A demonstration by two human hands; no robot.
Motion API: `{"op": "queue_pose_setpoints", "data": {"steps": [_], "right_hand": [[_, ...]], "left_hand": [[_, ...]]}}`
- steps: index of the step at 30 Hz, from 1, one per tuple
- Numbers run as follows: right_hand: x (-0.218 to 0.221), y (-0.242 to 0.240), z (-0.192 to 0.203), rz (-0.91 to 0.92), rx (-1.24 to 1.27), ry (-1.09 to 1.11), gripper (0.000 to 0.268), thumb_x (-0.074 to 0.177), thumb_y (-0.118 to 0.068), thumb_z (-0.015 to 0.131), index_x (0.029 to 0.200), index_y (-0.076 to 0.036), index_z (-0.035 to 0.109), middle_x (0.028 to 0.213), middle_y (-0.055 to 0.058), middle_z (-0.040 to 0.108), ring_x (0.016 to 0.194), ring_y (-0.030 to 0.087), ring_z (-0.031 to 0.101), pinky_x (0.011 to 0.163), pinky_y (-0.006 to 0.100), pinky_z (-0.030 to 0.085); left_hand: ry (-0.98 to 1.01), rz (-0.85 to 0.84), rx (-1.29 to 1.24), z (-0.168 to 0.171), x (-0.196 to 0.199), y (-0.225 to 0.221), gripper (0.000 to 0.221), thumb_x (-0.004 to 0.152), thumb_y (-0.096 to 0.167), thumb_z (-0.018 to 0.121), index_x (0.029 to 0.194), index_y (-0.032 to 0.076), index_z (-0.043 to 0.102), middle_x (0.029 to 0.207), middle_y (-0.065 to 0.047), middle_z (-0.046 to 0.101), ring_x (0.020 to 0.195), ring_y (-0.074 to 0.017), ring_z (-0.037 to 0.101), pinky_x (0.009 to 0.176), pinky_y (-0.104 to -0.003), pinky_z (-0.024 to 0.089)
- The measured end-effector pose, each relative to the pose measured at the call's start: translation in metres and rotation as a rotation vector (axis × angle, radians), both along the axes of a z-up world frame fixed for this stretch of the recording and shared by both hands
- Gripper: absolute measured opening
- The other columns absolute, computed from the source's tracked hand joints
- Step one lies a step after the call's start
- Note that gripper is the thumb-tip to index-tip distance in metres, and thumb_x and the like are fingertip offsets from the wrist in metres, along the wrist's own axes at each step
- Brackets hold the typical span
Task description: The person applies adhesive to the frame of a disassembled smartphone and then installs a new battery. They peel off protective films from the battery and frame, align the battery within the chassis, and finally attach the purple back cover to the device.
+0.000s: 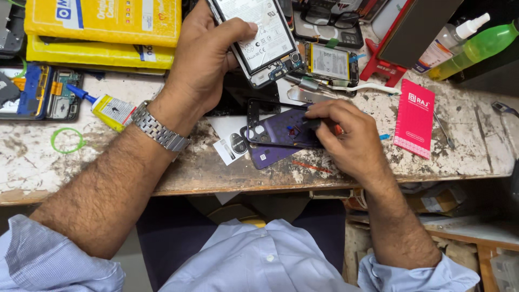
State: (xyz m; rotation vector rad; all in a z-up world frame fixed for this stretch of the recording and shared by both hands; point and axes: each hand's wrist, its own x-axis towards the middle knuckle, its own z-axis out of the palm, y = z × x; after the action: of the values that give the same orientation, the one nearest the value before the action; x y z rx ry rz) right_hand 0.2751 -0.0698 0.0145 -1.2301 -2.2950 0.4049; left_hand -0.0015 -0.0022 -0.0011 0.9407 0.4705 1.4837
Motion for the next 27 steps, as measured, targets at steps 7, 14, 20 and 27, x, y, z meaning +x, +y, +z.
{"op": "queue_pose_setpoints", "data": {"steps": [7,14,20,27], "right_hand": [[-0.005,0.000,0.003,-0.108,-0.104,0.005,0.020,0.092,-0.005,0.069,0.111,-0.003,0.073,0.101,0.010,0.070,0.094,0.021,0.071,0.084,0.033,0.058],[-0.003,0.003,0.003,0.041,0.011,-0.053,0.033,0.086,0.007,0.059,0.115,-0.002,0.072,0.113,0.013,0.068,0.111,0.025,0.068,0.099,0.035,0.055],[-0.009,0.002,0.001,-0.060,-0.030,-0.018,0.026,0.092,0.002,0.060,0.115,-0.002,0.071,0.112,0.013,0.073,0.108,0.025,0.072,0.095,0.035,0.057],[-0.012,0.001,0.002,-0.122,-0.096,-0.003,0.023,0.090,-0.004,0.070,0.113,-0.004,0.072,0.105,0.010,0.074,0.098,0.020,0.073,0.088,0.032,0.058]], "left_hand": [[0.025,0.017,-0.007,0.000,0.002,0.000,0.029,0.094,0.005,0.067,0.120,-0.001,0.055,0.112,-0.012,0.071,0.101,-0.0205,0.075,0.087,-0.039,0.069],[0.049,0.025,0.012,-0.001,0.001,0.000,0.031,0.094,0.006,0.067,0.122,-0.001,0.054,0.112,-0.011,0.070,0.102,-0.0206,0.076,0.088,-0.038,0.069],[0.018,0.025,-0.006,-0.001,0.002,0.001,0.031,0.093,0.005,0.068,0.120,-0.001,0.055,0.110,-0.011,0.071,0.100,-0.0200,0.076,0.087,-0.037,0.069],[-0.011,0.019,-0.009,-0.005,0.004,0.003,0.028,0.094,0.004,0.068,0.119,-0.002,0.057,0.109,-0.011,0.071,0.098,-0.0200,0.075,0.087,-0.036,0.068]]}}
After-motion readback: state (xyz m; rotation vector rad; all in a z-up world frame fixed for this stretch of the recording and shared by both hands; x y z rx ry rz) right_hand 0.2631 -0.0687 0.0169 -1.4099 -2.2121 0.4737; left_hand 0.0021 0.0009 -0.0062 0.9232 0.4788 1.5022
